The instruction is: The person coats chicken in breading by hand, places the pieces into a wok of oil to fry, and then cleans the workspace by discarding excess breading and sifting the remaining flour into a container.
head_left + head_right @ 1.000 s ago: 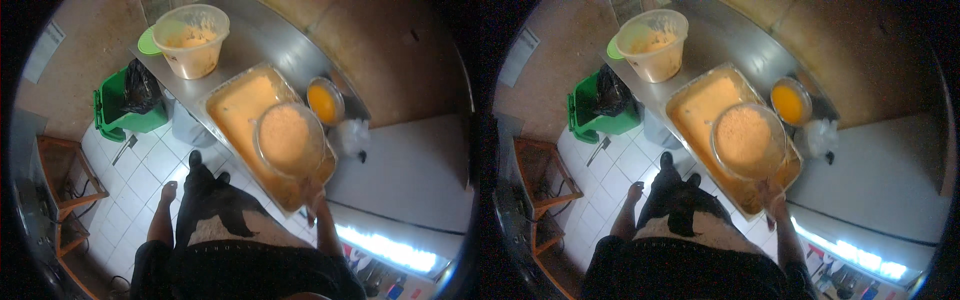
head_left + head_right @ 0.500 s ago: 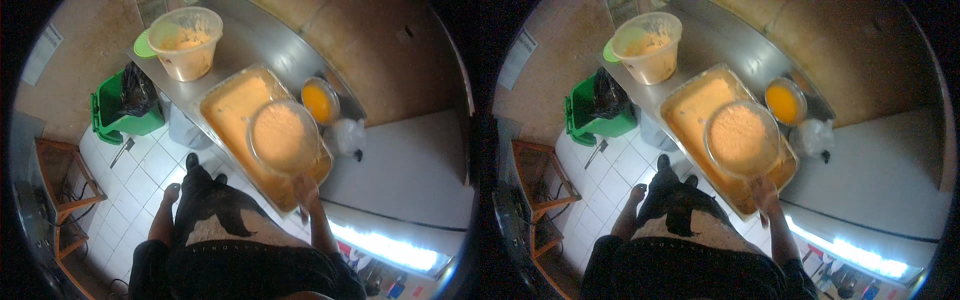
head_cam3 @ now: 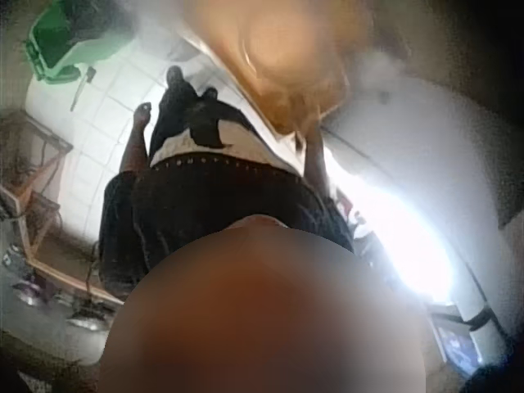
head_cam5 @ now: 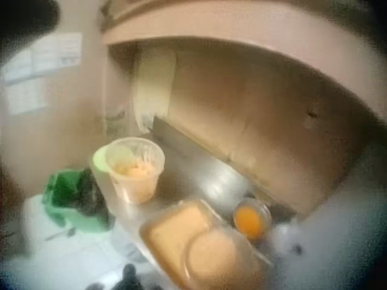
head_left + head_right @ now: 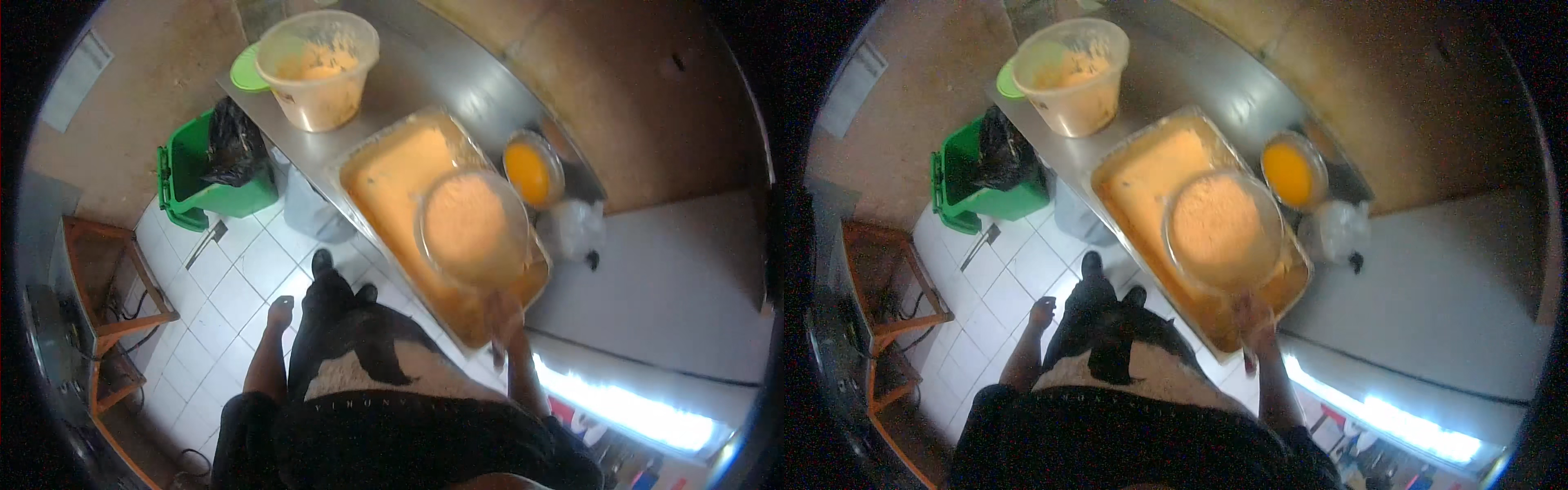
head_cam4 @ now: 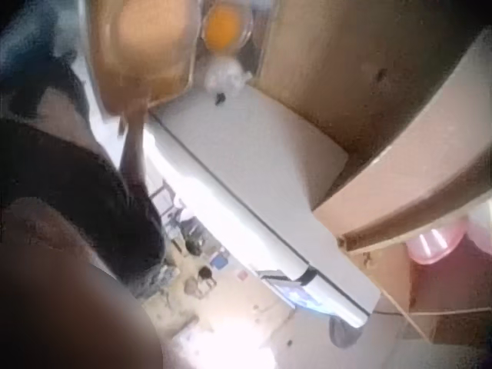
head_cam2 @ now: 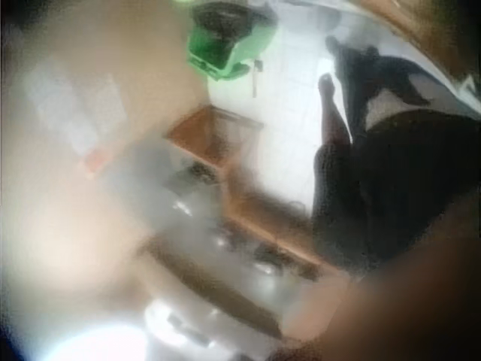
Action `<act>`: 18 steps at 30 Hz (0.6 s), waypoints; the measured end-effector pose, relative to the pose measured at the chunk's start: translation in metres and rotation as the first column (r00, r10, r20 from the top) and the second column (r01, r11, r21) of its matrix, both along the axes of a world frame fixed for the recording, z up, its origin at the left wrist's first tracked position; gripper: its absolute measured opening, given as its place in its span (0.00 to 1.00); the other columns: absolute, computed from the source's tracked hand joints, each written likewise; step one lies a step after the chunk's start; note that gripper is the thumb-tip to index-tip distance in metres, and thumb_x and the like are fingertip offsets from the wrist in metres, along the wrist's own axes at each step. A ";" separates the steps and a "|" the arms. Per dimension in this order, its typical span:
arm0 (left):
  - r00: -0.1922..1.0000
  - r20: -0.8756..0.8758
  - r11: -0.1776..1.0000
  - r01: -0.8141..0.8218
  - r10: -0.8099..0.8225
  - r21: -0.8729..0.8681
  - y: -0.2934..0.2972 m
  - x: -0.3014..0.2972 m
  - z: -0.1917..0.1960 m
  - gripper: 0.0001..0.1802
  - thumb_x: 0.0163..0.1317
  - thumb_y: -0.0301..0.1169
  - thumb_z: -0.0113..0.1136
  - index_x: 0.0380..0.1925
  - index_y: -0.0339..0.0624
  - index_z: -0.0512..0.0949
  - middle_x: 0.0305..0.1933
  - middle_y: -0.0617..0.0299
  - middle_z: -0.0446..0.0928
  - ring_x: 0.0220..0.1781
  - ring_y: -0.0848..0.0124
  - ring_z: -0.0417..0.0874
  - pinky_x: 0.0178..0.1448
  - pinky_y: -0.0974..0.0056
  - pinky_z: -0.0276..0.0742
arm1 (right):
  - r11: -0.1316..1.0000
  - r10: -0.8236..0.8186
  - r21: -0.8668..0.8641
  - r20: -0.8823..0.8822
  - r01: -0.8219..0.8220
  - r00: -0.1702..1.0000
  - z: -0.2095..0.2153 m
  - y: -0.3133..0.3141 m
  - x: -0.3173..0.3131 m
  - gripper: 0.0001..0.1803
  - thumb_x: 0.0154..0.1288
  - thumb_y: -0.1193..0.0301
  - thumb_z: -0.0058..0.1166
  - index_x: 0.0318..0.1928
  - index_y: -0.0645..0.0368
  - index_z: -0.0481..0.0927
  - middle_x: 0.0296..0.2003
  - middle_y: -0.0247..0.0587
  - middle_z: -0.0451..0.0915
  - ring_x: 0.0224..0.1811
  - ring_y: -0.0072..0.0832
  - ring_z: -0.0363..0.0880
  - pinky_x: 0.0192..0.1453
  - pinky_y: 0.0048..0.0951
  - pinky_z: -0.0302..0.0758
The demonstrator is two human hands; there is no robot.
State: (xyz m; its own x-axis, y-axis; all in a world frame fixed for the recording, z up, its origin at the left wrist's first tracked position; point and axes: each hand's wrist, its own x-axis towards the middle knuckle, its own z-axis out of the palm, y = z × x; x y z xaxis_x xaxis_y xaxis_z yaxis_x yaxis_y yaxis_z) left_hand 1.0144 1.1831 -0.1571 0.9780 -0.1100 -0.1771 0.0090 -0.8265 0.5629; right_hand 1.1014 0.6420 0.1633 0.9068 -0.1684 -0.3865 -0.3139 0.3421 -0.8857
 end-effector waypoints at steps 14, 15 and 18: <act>0.794 -0.461 0.851 -0.506 0.397 -0.139 0.001 -0.060 0.001 0.17 0.65 0.40 0.52 0.42 0.38 0.80 0.41 0.51 0.83 0.46 0.58 0.83 0.51 0.58 0.77 | 0.711 0.274 -0.601 -0.240 -0.364 0.931 0.017 0.004 -0.041 0.15 0.70 0.60 0.48 0.47 0.58 0.75 0.40 0.40 0.77 0.42 0.31 0.74 0.48 0.32 0.72; 0.864 -0.353 0.890 -0.430 0.358 -0.151 -0.004 -0.017 0.006 0.17 0.65 0.39 0.52 0.43 0.37 0.80 0.42 0.51 0.83 0.45 0.57 0.83 0.51 0.58 0.77 | 0.645 0.315 -0.666 -0.216 -0.375 0.924 0.015 -0.009 -0.032 0.16 0.69 0.60 0.49 0.49 0.58 0.75 0.40 0.40 0.77 0.41 0.30 0.73 0.46 0.32 0.72; 0.648 -0.588 0.619 -0.729 0.484 -0.293 -0.040 0.032 0.054 0.14 0.64 0.34 0.51 0.41 0.37 0.81 0.44 0.49 0.82 0.47 0.55 0.82 0.53 0.59 0.76 | 0.722 0.238 -0.606 -0.236 -0.334 0.942 0.013 -0.009 -0.014 0.19 0.70 0.60 0.48 0.55 0.57 0.73 0.46 0.42 0.75 0.46 0.30 0.72 0.48 0.32 0.72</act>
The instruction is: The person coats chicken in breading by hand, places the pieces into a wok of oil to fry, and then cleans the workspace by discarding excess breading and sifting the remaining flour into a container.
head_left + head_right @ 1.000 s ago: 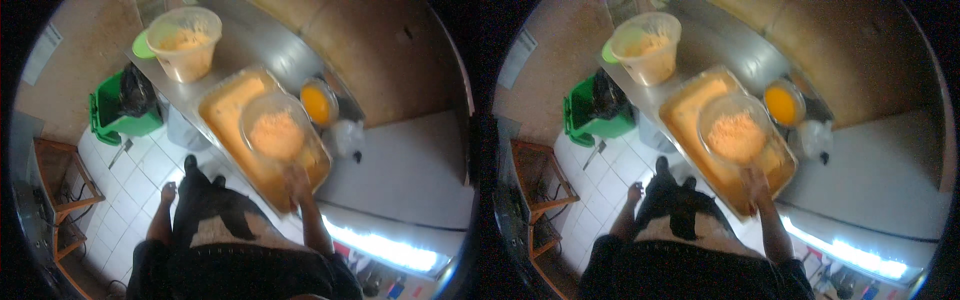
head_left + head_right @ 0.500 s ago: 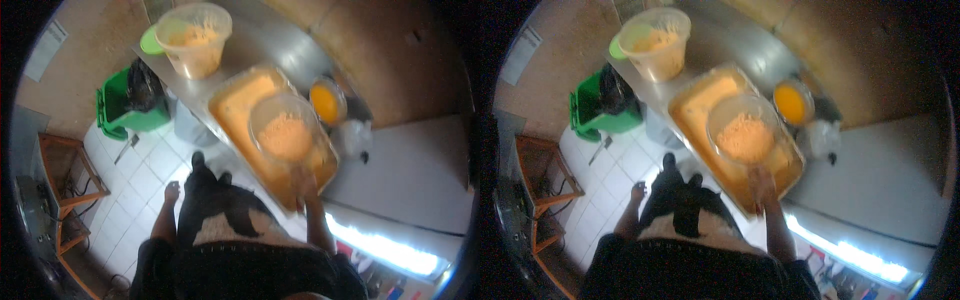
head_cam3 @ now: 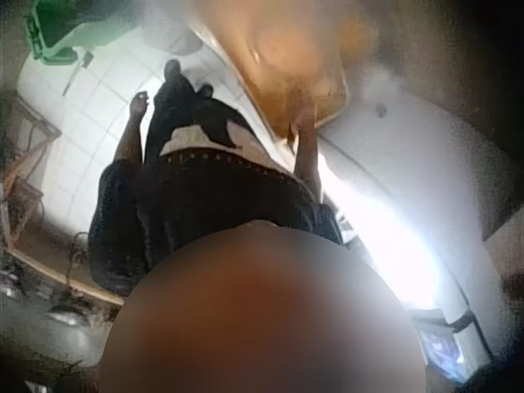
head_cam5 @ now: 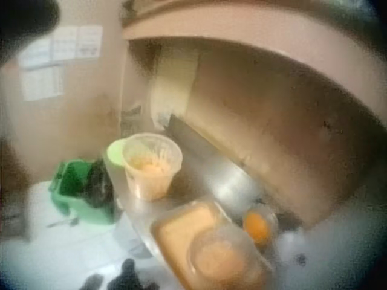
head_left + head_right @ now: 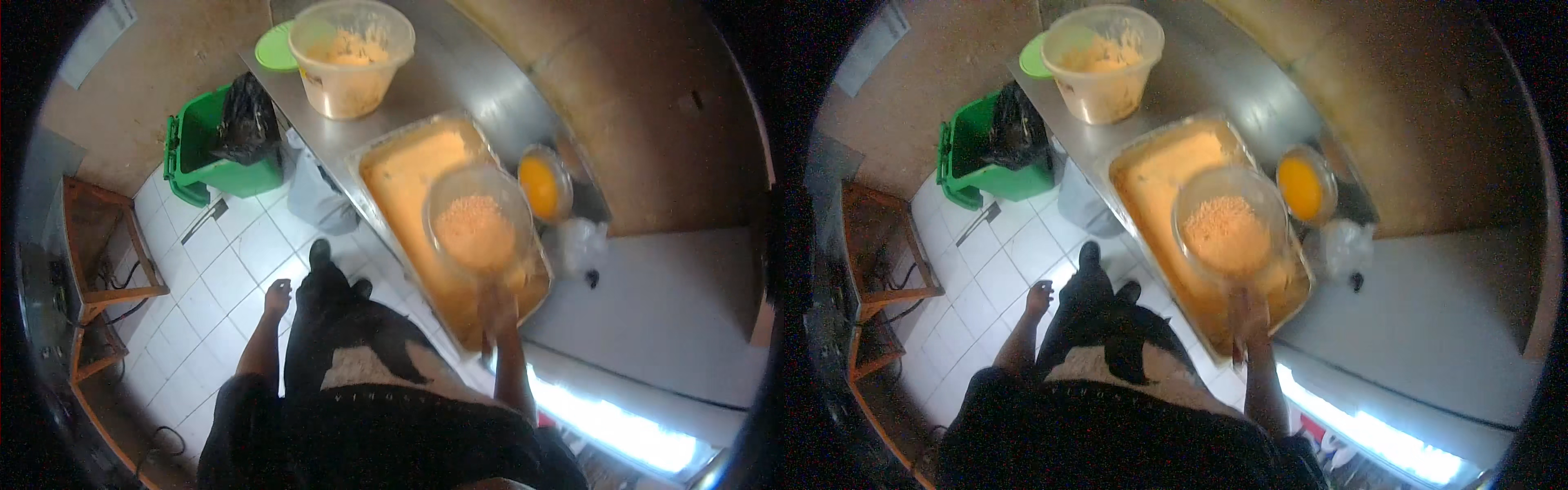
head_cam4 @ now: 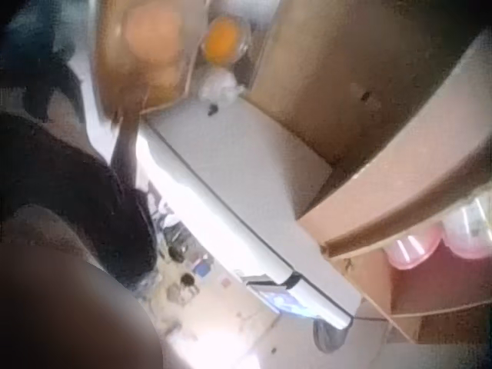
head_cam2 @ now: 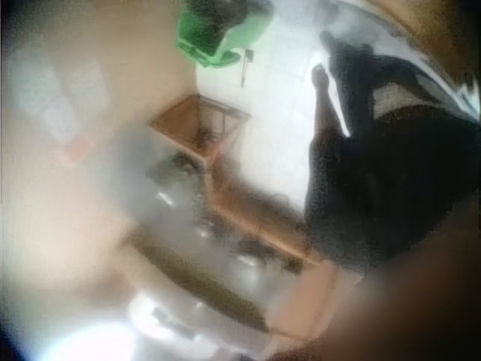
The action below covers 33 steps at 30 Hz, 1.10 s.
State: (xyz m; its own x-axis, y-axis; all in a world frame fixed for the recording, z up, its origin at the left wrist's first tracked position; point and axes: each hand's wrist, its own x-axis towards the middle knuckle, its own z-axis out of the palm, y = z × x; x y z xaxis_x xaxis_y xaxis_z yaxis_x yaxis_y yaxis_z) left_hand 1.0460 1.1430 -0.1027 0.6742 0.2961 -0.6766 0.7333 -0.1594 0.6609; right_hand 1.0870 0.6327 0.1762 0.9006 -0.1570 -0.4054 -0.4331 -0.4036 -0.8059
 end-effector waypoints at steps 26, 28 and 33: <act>0.938 0.131 0.930 0.287 -0.322 0.230 0.041 -0.065 -0.018 0.20 0.69 0.40 0.48 0.46 0.34 0.78 0.44 0.43 0.81 0.45 0.55 0.84 0.49 0.57 0.79 | 0.903 -0.179 0.280 -0.442 0.325 0.879 0.014 0.029 0.019 0.24 0.71 0.66 0.49 0.63 0.64 0.66 0.62 0.48 0.69 0.63 0.35 0.68 0.67 0.37 0.65; 0.873 -0.011 0.800 0.451 -0.487 0.395 0.031 -0.039 -0.001 0.20 0.67 0.40 0.49 0.47 0.37 0.78 0.46 0.42 0.80 0.47 0.51 0.82 0.51 0.55 0.78 | 0.958 -0.192 0.104 -0.461 0.267 0.866 0.048 0.050 0.048 0.24 0.70 0.68 0.51 0.62 0.66 0.67 0.61 0.49 0.69 0.62 0.35 0.69 0.67 0.38 0.66; 0.968 0.052 0.954 0.232 -0.245 0.190 0.056 -0.091 -0.052 0.18 0.66 0.42 0.50 0.46 0.43 0.80 0.48 0.47 0.80 0.46 0.48 0.82 0.48 0.54 0.78 | 0.863 -0.324 0.269 -0.358 0.429 0.876 0.027 0.046 0.035 0.16 0.72 0.61 0.47 0.46 0.62 0.76 0.35 0.42 0.80 0.35 0.27 0.81 0.36 0.29 0.79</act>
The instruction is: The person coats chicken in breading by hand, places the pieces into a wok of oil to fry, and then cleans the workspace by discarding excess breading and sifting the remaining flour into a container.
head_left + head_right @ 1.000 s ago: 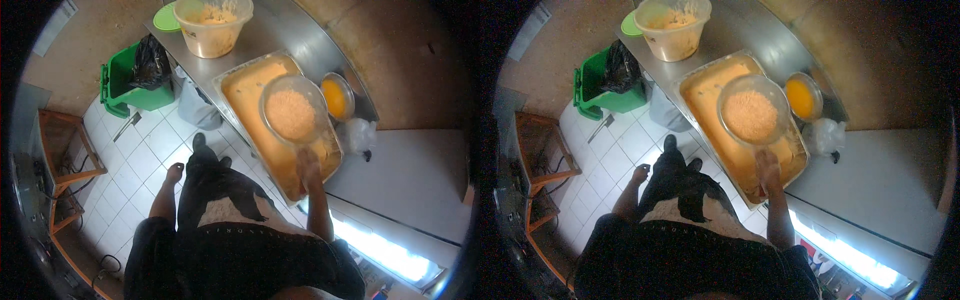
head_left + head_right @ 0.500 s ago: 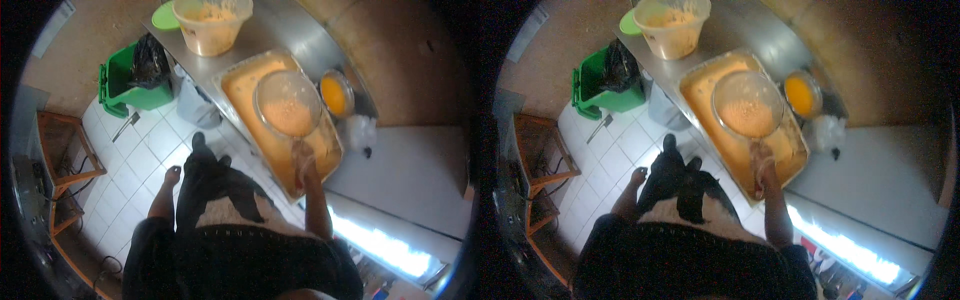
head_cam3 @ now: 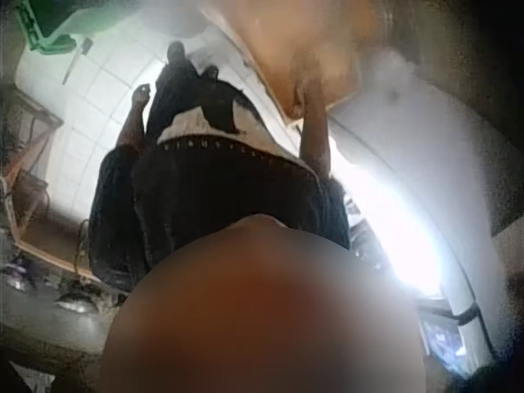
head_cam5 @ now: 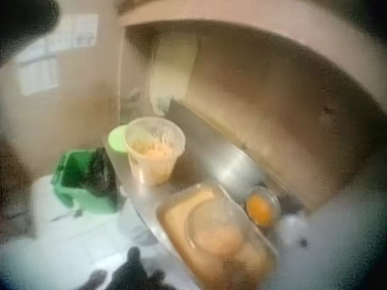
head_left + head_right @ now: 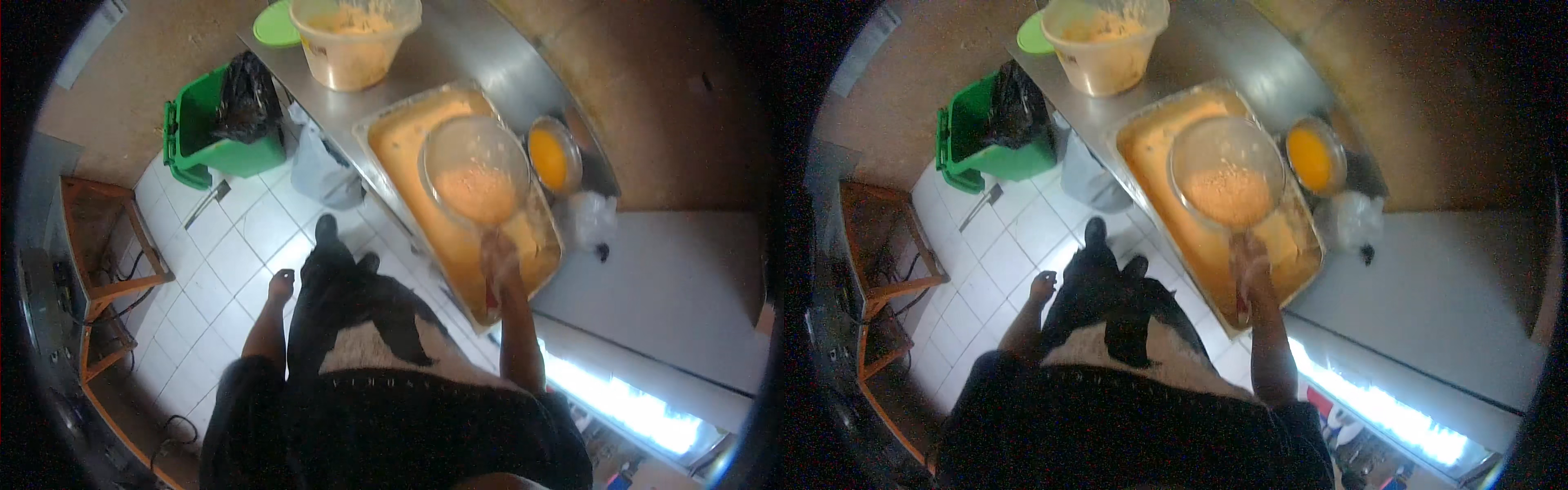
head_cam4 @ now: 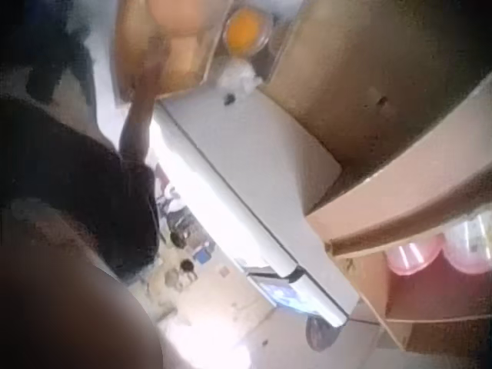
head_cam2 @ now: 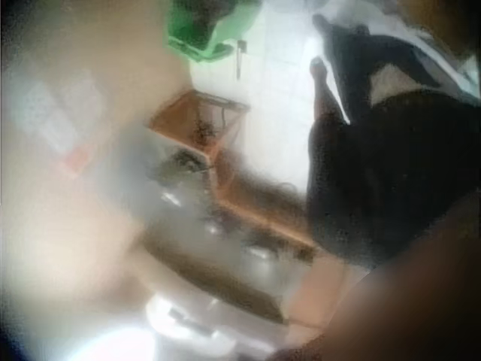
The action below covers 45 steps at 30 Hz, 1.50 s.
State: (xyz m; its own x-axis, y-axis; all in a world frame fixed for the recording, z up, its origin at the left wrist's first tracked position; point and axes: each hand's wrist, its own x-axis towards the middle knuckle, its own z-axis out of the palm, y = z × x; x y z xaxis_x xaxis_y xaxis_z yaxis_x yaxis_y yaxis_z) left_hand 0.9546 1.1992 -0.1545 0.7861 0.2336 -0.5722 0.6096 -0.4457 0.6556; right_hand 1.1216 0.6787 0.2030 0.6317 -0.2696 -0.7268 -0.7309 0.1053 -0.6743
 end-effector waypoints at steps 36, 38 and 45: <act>0.972 0.090 0.942 -0.231 0.216 0.245 -0.063 -0.034 0.054 0.19 0.63 0.45 0.52 0.43 0.43 0.81 0.46 0.45 0.80 0.50 0.49 0.80 0.55 0.52 0.75 | 0.968 0.243 -0.129 0.243 -0.217 0.939 -0.077 -0.031 -0.011 0.18 0.72 0.61 0.46 0.54 0.60 0.73 0.41 0.38 0.74 0.40 0.25 0.73 0.41 0.26 0.73; 0.993 -0.024 0.978 -0.109 0.115 0.176 -0.059 -0.043 0.053 0.19 0.63 0.45 0.52 0.44 0.44 0.81 0.48 0.46 0.80 0.52 0.49 0.80 0.57 0.53 0.74 | 0.953 0.299 -0.124 0.236 -0.277 0.924 -0.076 -0.025 0.002 0.18 0.72 0.61 0.46 0.54 0.60 0.73 0.40 0.38 0.74 0.40 0.25 0.73 0.41 0.26 0.72; 0.982 0.103 0.965 -0.178 0.160 0.192 -0.055 -0.016 0.086 0.18 0.64 0.42 0.52 0.44 0.42 0.80 0.47 0.47 0.80 0.48 0.47 0.81 0.53 0.53 0.76 | 0.941 0.335 -0.126 0.240 -0.313 0.911 -0.075 -0.014 0.015 0.18 0.72 0.62 0.47 0.54 0.60 0.73 0.39 0.38 0.74 0.39 0.25 0.72 0.40 0.26 0.72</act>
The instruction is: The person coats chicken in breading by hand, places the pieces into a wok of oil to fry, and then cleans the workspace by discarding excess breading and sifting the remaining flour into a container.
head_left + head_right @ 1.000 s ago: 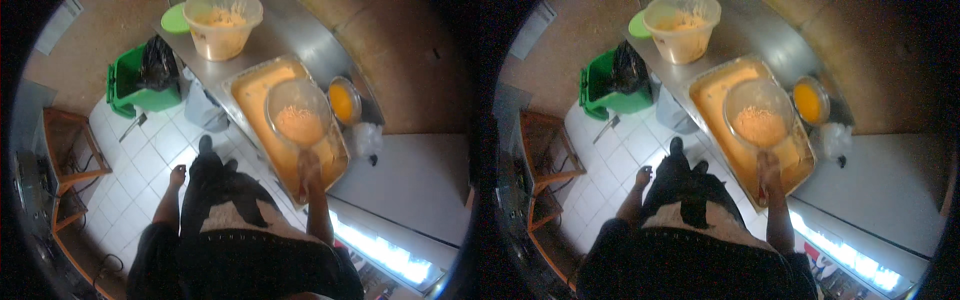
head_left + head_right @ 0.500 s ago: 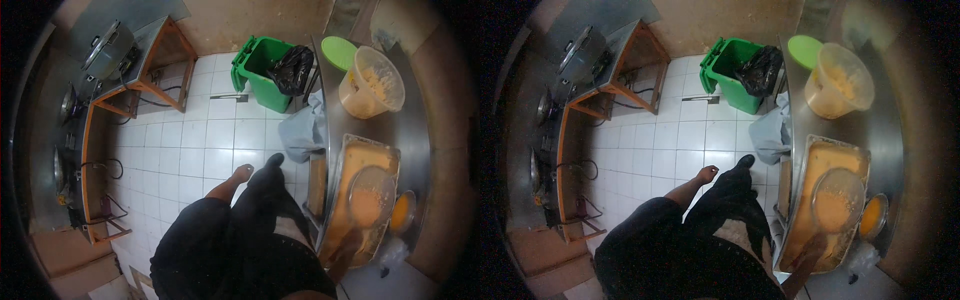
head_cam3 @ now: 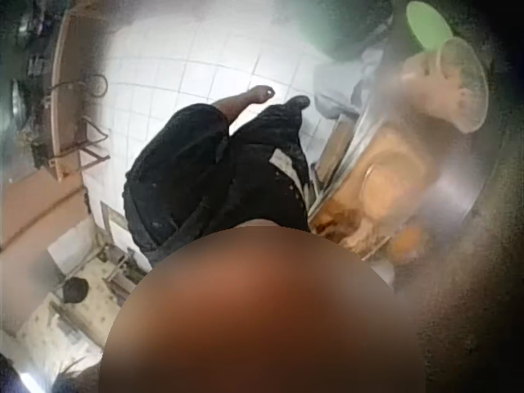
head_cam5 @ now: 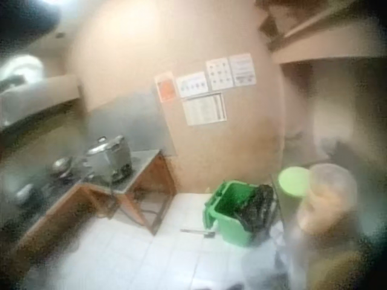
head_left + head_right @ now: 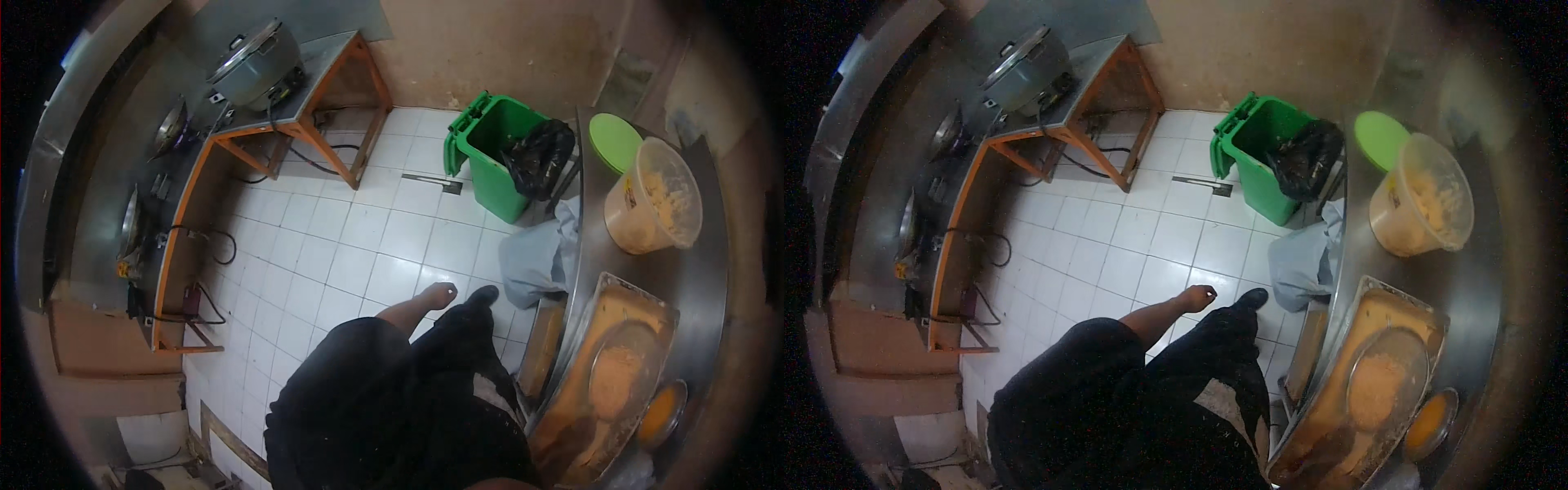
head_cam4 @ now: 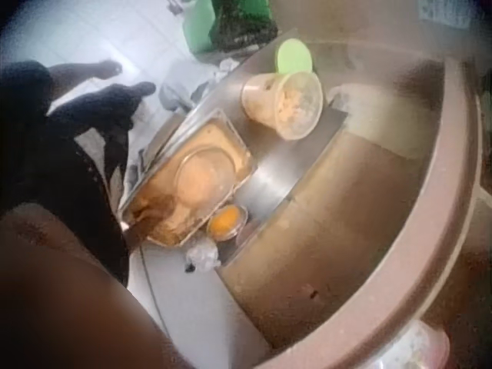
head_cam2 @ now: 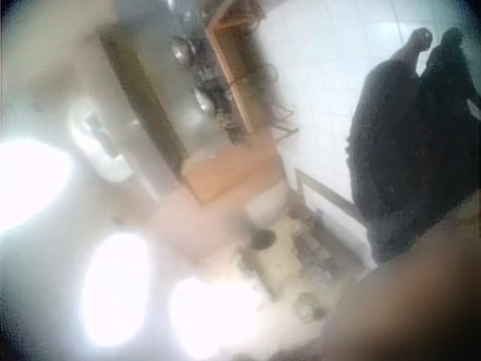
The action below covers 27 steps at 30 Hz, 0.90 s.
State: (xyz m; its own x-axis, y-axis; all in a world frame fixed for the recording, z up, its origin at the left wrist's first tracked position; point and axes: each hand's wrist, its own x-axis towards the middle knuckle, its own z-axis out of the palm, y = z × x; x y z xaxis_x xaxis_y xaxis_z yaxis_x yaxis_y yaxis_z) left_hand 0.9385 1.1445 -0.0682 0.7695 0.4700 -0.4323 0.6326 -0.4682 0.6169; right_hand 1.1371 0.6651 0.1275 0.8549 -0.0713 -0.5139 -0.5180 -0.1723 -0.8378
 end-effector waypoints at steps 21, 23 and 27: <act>0.965 -0.198 0.933 -0.224 0.172 -0.282 0.025 0.040 -0.016 0.20 0.66 0.42 0.50 0.47 0.38 0.78 0.46 0.47 0.81 0.51 0.52 0.81 0.59 0.55 0.74 | 0.938 -0.292 0.179 -0.048 0.296 0.955 0.014 -0.014 -0.008 0.17 0.71 0.64 0.47 0.54 0.61 0.74 0.42 0.41 0.74 0.43 0.29 0.72 0.46 0.26 0.70; 0.985 -0.138 0.993 0.094 -0.102 -0.066 0.040 0.024 -0.044 0.18 0.66 0.42 0.51 0.46 0.42 0.80 0.45 0.47 0.81 0.51 0.51 0.81 0.57 0.55 0.75 | 0.973 0.111 -0.217 0.166 -0.074 0.980 0.042 0.010 0.001 0.15 0.72 0.71 0.43 0.55 0.62 0.75 0.51 0.44 0.77 0.54 0.33 0.73 0.62 0.30 0.66; 0.949 -0.031 0.950 0.313 -0.313 -0.006 0.051 0.017 -0.043 0.19 0.66 0.43 0.49 0.44 0.42 0.80 0.43 0.46 0.81 0.49 0.50 0.81 0.54 0.53 0.76 | 0.939 0.158 -0.337 0.233 -0.073 0.959 0.063 0.029 -0.031 0.21 0.72 0.59 0.45 0.54 0.62 0.75 0.50 0.47 0.74 0.49 0.35 0.73 0.53 0.32 0.71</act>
